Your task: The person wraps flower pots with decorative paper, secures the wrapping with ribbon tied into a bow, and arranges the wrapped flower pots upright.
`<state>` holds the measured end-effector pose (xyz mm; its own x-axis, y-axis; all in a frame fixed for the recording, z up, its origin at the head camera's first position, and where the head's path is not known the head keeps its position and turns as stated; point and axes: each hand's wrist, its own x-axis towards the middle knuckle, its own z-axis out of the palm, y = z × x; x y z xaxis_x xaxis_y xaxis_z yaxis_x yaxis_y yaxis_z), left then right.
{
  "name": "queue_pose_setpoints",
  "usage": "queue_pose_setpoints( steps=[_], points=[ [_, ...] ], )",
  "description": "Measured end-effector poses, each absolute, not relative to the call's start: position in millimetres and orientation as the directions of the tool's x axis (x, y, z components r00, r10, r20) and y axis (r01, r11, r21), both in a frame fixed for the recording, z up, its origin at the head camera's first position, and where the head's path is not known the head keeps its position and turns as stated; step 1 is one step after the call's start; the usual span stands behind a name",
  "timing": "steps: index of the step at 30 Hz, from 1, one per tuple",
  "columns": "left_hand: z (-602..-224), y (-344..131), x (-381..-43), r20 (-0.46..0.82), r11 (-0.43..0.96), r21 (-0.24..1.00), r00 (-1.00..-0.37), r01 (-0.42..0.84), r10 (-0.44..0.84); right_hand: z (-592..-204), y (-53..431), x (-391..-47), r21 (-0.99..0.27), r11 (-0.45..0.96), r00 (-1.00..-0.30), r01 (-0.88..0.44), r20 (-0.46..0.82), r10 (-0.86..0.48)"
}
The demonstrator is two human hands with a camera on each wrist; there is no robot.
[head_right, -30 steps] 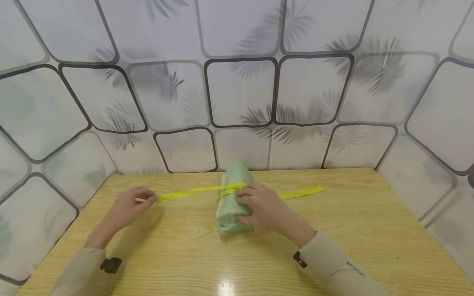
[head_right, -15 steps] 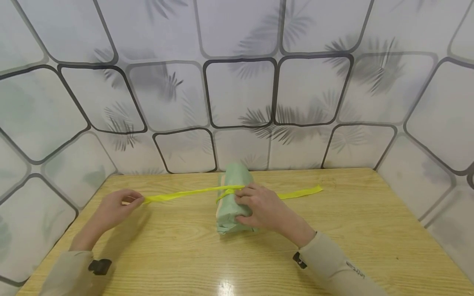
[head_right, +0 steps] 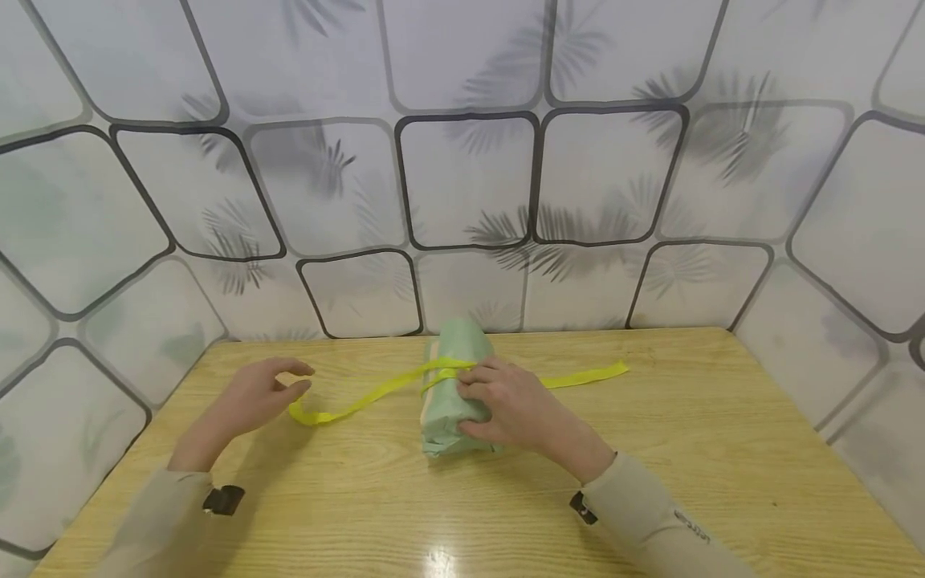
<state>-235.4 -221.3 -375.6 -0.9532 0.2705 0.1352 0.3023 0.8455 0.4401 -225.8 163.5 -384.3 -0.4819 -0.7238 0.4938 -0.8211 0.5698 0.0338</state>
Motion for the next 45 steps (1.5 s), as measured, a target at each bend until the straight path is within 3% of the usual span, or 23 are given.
queue_pose_setpoints(
  steps=[7,12,17,45],
  points=[
    [-362.1,-139.2,-242.9,0.214,0.733,0.547,-0.914,0.404,0.344,-383.2,163.4,-224.5,0.030,0.574,-0.486,-0.818,0.499,-0.718],
    [-365.5,-92.5,-251.7,0.315,0.677,0.546,-0.870,0.493,0.379,-382.8,162.8,-224.8,0.035,0.575,-0.485,-0.818,0.495,-0.721],
    [-373.2,-70.8,-258.8,0.325,0.678,0.509,-0.848,0.531,0.420,-382.9,162.7,-225.2,0.034,0.571,-0.484,-0.820,0.492,-0.724],
    [-376.8,-133.9,-239.0,0.291,0.682,0.564,-0.885,0.466,0.364,-382.6,162.0,-222.7,0.039,0.576,-0.481,-0.816,0.505,-0.716]
  ],
)
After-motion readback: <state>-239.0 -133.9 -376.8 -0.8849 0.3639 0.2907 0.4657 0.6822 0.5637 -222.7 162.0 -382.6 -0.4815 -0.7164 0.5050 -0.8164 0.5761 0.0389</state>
